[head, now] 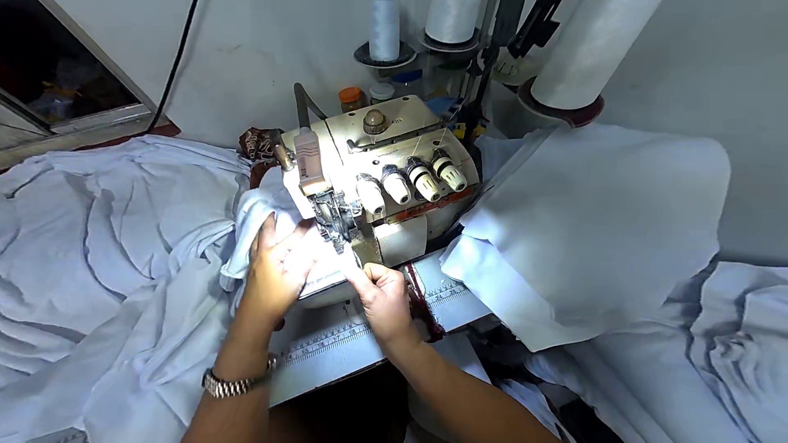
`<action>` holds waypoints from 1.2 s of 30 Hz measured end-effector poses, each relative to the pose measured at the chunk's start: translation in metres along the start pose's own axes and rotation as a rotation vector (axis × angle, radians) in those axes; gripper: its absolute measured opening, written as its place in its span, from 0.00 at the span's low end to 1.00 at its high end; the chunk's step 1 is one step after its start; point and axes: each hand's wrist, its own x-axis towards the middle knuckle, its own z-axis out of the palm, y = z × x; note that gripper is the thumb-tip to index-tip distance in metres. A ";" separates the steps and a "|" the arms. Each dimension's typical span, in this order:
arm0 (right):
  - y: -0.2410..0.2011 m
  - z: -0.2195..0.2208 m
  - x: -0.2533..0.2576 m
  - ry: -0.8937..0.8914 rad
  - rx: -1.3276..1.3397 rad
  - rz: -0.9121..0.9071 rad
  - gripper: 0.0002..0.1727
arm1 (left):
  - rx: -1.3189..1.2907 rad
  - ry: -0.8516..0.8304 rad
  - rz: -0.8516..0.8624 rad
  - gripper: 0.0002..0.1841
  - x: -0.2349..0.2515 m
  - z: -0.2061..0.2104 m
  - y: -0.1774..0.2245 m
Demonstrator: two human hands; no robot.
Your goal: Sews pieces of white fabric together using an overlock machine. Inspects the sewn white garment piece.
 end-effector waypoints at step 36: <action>0.010 -0.046 0.010 -0.175 0.225 0.039 0.13 | 0.297 0.254 -0.002 0.20 -0.043 -0.034 0.023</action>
